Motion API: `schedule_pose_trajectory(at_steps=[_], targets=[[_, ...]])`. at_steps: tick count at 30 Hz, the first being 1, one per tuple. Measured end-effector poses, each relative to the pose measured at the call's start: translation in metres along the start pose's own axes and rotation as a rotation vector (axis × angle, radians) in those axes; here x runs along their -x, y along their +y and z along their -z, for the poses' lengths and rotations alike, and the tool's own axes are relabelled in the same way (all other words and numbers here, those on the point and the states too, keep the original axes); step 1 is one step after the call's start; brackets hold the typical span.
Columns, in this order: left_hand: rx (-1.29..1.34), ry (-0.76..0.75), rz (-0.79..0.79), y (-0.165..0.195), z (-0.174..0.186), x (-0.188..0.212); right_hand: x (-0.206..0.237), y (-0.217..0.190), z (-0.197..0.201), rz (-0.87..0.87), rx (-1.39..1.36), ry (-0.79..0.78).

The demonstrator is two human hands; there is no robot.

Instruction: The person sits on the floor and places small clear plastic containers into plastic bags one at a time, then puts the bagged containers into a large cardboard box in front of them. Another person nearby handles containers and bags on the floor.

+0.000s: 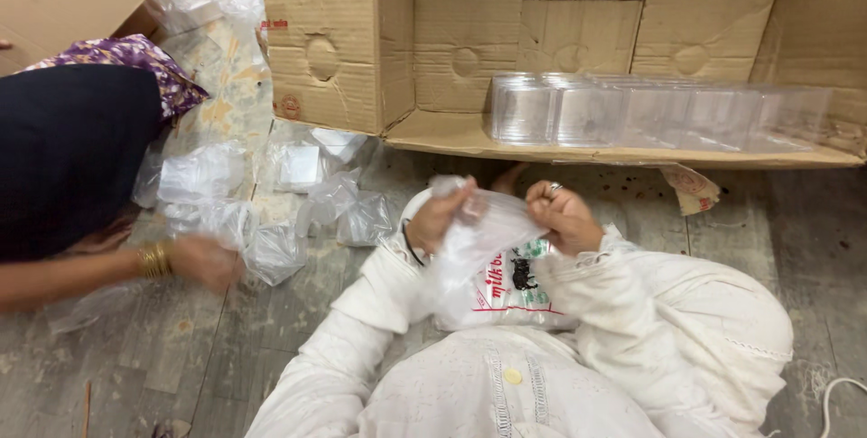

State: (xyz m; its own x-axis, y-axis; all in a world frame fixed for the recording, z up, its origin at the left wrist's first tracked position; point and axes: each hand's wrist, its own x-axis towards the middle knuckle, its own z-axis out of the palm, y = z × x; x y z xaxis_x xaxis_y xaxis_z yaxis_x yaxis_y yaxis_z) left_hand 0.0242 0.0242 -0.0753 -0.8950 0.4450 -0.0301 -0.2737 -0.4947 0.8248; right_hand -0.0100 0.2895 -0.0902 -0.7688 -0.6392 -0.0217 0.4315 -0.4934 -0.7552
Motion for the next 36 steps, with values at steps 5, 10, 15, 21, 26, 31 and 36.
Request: schedule_pose_trajectory(at_steps=[5,10,15,21,26,31,36], targets=[[-0.452,-0.206,-0.418,0.059,0.033,-0.064,-0.044,-0.052,0.051,0.093,0.937,0.359],[-1.651,0.05,-0.452,0.064,0.023,-0.162,-0.125,-0.083,0.087,0.261,1.825,0.703],[-1.715,0.257,-0.135,0.051,0.006,-0.172,-0.139,-0.061,0.094,0.403,1.825,0.71],[-1.646,0.307,-0.059,0.055,-0.004,-0.165,-0.13,-0.043,0.092,0.559,1.842,0.721],[-1.508,0.351,-0.061,0.057,-0.001,-0.165,-0.143,-0.037,0.092,0.649,1.786,0.713],[-1.063,0.498,-0.043,0.048,0.011,-0.15,-0.148,-0.042,0.075,0.692,1.198,0.765],[-0.256,0.525,-0.094,0.031,0.029,-0.095,-0.112,-0.04,0.028,0.526,0.485,0.627]])
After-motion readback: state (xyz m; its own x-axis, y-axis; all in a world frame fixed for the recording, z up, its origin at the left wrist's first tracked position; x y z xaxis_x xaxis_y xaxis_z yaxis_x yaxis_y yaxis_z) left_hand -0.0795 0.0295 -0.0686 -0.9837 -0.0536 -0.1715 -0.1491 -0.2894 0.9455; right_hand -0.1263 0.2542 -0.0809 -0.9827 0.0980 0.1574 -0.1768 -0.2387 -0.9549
